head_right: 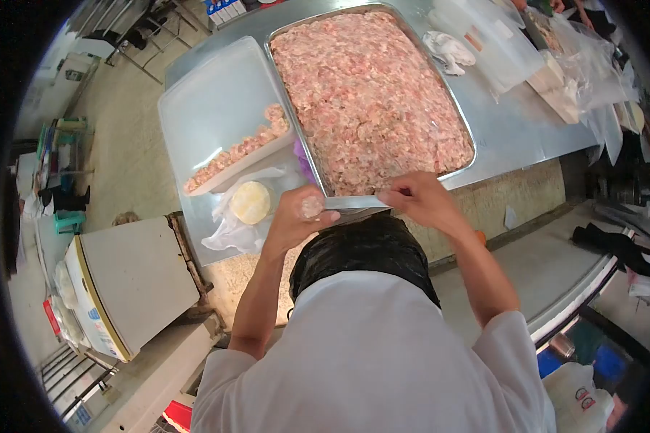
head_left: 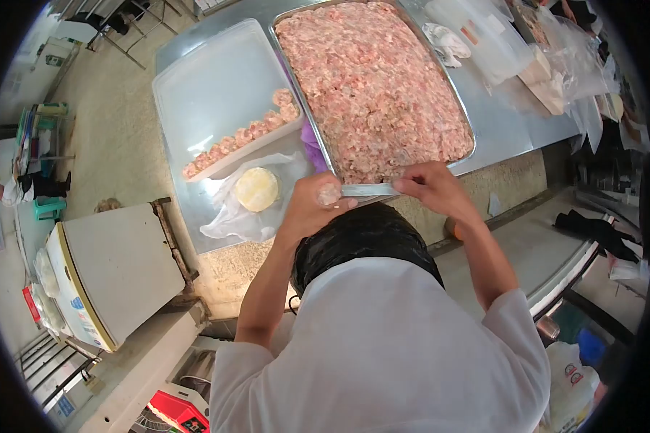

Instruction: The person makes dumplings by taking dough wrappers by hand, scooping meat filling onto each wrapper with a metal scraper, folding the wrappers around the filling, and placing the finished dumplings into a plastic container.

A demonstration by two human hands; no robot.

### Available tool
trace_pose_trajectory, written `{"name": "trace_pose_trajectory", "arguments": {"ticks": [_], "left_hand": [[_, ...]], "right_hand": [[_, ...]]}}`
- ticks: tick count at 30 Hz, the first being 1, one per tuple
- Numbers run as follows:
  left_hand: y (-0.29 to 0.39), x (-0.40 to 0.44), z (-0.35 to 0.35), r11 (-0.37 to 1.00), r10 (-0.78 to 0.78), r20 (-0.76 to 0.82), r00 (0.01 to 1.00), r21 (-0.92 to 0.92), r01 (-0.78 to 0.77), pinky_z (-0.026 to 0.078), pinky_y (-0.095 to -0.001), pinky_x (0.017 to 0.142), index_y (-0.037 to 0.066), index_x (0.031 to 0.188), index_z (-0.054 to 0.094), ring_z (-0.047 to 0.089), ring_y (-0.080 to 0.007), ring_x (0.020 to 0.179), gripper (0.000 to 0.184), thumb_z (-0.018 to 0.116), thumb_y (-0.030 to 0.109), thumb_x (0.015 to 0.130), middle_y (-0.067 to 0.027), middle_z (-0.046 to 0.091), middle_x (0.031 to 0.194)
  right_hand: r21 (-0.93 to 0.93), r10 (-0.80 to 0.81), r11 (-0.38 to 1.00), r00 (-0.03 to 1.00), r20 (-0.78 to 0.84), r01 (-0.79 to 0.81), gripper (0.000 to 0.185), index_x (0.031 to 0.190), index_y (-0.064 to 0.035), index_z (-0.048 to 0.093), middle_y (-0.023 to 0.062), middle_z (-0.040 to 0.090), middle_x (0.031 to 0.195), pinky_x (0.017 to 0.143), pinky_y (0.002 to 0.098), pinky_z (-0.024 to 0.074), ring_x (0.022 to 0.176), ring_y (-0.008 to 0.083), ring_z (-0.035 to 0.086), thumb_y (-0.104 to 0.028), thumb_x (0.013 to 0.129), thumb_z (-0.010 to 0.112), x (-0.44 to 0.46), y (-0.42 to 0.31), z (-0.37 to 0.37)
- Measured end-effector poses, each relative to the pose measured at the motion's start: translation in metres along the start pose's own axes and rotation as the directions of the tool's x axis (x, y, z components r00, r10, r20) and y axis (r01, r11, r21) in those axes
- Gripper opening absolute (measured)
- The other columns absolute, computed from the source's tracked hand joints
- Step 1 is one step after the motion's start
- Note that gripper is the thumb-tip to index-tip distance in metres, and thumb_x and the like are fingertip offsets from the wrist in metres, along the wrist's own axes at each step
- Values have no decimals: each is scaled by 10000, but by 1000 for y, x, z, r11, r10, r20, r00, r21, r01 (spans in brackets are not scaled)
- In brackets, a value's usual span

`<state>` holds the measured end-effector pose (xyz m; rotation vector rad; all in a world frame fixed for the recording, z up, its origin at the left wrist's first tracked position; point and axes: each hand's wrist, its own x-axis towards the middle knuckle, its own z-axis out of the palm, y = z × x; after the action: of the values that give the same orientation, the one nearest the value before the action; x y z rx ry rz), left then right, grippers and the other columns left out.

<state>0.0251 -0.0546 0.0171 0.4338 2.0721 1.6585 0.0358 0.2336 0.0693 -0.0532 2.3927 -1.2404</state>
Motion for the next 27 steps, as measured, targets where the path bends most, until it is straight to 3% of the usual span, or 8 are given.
{"name": "trace_pose_trajectory", "arguments": {"ticks": [3, 5, 9, 12, 14, 17, 20, 27], "left_hand": [[4, -4, -23, 920, -3, 74, 997, -392, 32, 449, -263, 760, 41, 1334, 564, 575, -112, 907, 667, 867, 210, 765, -33, 666, 1040], [4, -4, -43, 713, -8, 227, 974, -682, 164, 443, -255, 779, 33, 1453, 482, 582, -127, 950, 792, 851, 182, 768, -62, 659, 1130], [6, 13, -80, 761, -105, 162, 981, -622, 184, 509, -308, 879, 16, 1482, 455, 635, -179, 1034, 730, 742, 52, 812, -117, 647, 1253], [1, 61, -124, 953, -37, -227, 973, -300, -34, 523, -308, 895, 31, 1379, 541, 643, -188, 1032, 640, 697, -123, 777, -60, 651, 1169], [-22, 100, -153, 989, 144, -312, 939, 73, -128, 523, -317, 872, 56, 1309, 608, 641, -191, 1004, 594, 736, -103, 752, -41, 646, 1140], [-33, 137, -169, 910, 204, -310, 929, 409, -63, 522, -319, 830, 82, 1235, 686, 619, -172, 946, 528, 747, -85, 737, -32, 652, 1082], [-40, 156, -169, 949, 31, -273, 961, 309, 57, 521, -312, 786, 112, 1186, 736, 596, -161, 870, 499, 744, -79, 725, -38, 675, 993], [-37, 158, -165, 932, 43, -209, 977, 361, 36, 522, -294, 784, 53, 1279, 671, 597, -146, 826, 572, 671, -115, 732, -60, 710, 956]], "right_hand": [[7, 62, 998, 990, -126, -62, 325, 740, 22, 640, 17, 461, 578, 543, 330, 359, 584, 100, 406, -229, 924, 734, -18, 15, -12], [88, 156, 986, 968, -196, -141, 322, 746, 13, 647, -8, 459, 583, 544, 318, 352, 592, 88, 401, -235, 935, 731, -28, 18, -16], [216, 223, 961, 942, -251, -170, 292, 781, 2, 675, -48, 470, 605, 548, 294, 345, 602, 71, 401, -228, 953, 729, -40, 25, 3], [297, 171, 950, 951, -258, -90, 244, 828, -1, 709, -39, 517, 620, 560, 276, 367, 608, 66, 430, -210, 949, 741, -47, 30, 26], [290, 148, 954, 960, -238, -75, 241, 838, 3, 710, -25, 528, 621, 566, 278, 384, 617, 68, 446, -209, 948, 740, -49, 26, 34], [286, 94, 958, 966, -240, -22, 231, 838, 4, 713, -35, 563, 639, 560, 266, 373, 623, 64, 454, -196, 951, 739, -50, 26, 42], [297, 99, 955, 963, -251, -21, 232, 845, 11, 708, -19, 566, 639, 569, 272, 388, 629, 70, 462, -193, 950, 739, -54, 27, 43], [345, 213, 931, 942, -259, -116, 195, 881, 18, 724, 7, 608, 660, 601, 276, 423, 662, 78, 508, -165, 946, 734, -67, 24, 36]]}}
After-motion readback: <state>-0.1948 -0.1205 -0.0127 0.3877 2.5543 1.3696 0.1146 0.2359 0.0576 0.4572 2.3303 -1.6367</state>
